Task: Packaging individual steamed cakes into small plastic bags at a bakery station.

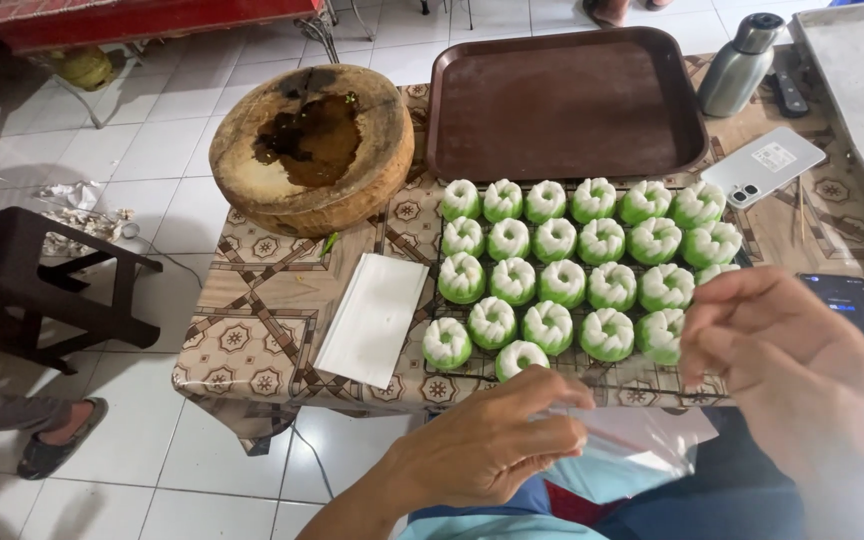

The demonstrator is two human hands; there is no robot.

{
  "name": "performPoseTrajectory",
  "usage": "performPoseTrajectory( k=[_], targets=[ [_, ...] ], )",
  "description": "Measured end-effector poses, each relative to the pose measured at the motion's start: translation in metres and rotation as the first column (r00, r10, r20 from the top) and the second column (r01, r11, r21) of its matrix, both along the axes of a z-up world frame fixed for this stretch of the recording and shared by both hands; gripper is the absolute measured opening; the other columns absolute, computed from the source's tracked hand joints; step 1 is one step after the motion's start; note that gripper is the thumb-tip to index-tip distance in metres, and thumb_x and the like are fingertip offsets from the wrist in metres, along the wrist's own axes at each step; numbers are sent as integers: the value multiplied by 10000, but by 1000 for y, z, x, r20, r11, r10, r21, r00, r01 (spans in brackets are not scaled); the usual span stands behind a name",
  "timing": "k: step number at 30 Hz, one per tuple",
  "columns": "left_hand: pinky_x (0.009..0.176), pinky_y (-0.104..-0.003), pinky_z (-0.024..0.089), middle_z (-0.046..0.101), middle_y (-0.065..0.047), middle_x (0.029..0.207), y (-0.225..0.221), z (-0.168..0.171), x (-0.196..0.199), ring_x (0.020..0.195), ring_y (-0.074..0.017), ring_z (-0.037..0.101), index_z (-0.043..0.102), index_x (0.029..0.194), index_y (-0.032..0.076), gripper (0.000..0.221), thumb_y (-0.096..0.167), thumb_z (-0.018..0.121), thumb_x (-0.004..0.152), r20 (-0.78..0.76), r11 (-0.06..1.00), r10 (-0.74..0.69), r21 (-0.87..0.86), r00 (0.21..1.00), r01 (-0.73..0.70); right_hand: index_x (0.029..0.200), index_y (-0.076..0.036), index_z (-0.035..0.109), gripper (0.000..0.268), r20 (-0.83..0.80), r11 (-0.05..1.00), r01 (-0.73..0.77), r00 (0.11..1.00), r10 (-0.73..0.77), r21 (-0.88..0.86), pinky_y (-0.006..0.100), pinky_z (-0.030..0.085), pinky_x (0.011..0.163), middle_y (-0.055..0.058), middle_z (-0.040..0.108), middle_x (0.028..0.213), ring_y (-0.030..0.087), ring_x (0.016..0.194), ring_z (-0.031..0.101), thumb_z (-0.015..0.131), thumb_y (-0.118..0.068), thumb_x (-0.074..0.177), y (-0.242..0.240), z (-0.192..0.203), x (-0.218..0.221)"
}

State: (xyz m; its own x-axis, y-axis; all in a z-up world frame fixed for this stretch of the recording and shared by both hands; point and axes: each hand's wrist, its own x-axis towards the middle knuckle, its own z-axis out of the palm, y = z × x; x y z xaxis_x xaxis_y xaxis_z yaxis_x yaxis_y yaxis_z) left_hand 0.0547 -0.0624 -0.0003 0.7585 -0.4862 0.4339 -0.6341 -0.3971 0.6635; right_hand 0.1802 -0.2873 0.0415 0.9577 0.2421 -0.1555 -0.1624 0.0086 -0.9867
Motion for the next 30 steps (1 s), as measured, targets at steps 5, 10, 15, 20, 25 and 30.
performPoseTrajectory(
  k=[5,10,15,20,25,30],
  targets=[
    [891,-455,597,462,-206,1334,1,-3,1,1166,-360,561,427,1089,114,222,-19,600,1050,7,997,26,72,1000,-26,1190,52,627,258,-23,974,-54,998,50,-221,428,551,848,222,712,1012,333,869,686,554,70,943,8,32,-13],
    [858,-447,636,451,-234,1308,1,-3,2,1163,-377,555,420,1132,95,232,-17,609,1056,94,996,34,83,995,-42,1080,-164,784,391,-46,766,-237,964,263,-597,401,544,1121,-20,886,1114,119,1118,811,768,-330,726,-2,-2,-13],
    [734,-454,539,444,-256,1329,2,6,0,1092,-395,549,431,1152,110,227,-11,605,1068,41,996,2,90,999,-6,876,-26,850,155,43,881,-179,975,219,-438,302,604,819,67,859,860,179,791,769,896,-79,737,8,-8,-20],
    [910,-484,610,433,-247,1356,4,5,-3,1202,-408,550,446,1144,122,212,-7,595,1066,2,997,-16,69,1000,16,838,-35,841,76,334,931,-120,911,240,-343,265,613,766,69,842,816,148,768,761,819,-27,766,6,-21,-29],
    [950,-494,556,420,-241,1400,5,7,-3,1228,-407,541,426,1140,151,258,-25,595,1058,-28,996,-34,78,999,36,863,-79,795,153,641,931,-189,681,354,-313,265,594,786,33,785,864,160,801,730,714,42,818,1,-30,-25],
    [872,-469,569,431,-230,1398,6,10,-3,1155,-385,573,427,1143,151,198,32,574,1086,-26,997,-50,52,998,51,968,-177,824,276,753,873,-172,447,482,-457,196,519,595,29,709,974,82,697,701,655,25,884,1,-21,-21]
  ],
)
